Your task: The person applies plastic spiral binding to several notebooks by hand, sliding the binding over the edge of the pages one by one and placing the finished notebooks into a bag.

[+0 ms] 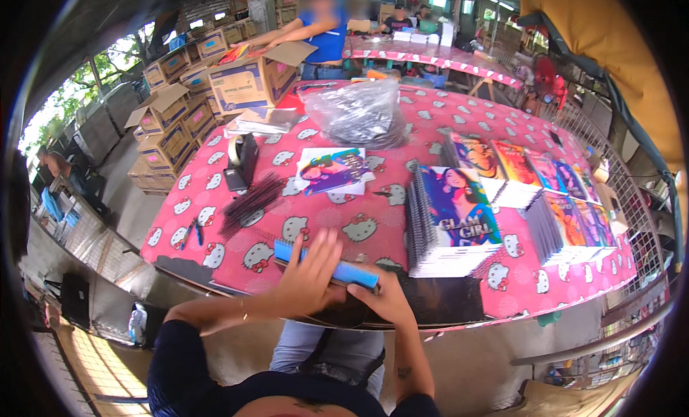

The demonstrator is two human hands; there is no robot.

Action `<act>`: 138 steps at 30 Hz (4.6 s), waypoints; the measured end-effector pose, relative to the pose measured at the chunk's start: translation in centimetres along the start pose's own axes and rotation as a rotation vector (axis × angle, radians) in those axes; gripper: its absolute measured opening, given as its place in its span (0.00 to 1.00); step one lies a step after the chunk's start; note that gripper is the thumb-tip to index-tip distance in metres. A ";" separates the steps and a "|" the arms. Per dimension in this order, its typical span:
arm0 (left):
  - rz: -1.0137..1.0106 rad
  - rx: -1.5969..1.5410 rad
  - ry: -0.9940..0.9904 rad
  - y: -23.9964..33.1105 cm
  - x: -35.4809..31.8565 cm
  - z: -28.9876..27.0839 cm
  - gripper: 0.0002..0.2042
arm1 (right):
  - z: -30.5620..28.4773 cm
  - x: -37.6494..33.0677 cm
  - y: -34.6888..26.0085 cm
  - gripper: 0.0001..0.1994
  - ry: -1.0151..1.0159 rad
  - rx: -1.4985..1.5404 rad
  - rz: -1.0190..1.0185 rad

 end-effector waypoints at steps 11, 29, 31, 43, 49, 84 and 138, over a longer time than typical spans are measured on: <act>0.058 -0.006 -0.012 0.6 0.0 1.3 0.47 | 0.5 0.4 1.4 0.14 -0.021 -0.125 0.006; 0.054 -0.146 0.111 0.1 2.5 0.3 0.44 | 1.7 1.4 -0.1 0.16 0.005 -0.194 -0.103; 0.086 -0.202 0.060 0.6 1.4 0.7 0.43 | 1.8 1.6 0.0 0.16 -0.057 -0.196 -0.072; 0.049 -0.560 0.205 -2.2 3.3 -0.9 0.11 | -2.2 0.6 -3.1 0.08 0.113 -0.137 -0.011; 0.047 -0.520 0.210 -1.9 3.1 -1.2 0.11 | -1.9 2.1 -4.9 0.05 0.016 -0.353 -0.197; 0.159 -0.543 0.542 -2.4 29.0 1.8 0.21 | -10.3 1.8 -5.1 0.26 0.493 -1.395 -0.229; -0.267 -0.101 0.150 -24.4 16.1 5.1 0.11 | 2.2 -0.9 -1.5 0.26 0.073 -0.321 -0.284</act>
Point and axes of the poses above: each hand's wrist, its own x-axis towards the middle knuckle, its own z-axis out of the palm, y = z × x, the point moved 6 cm from there along x, towards the middle knuckle
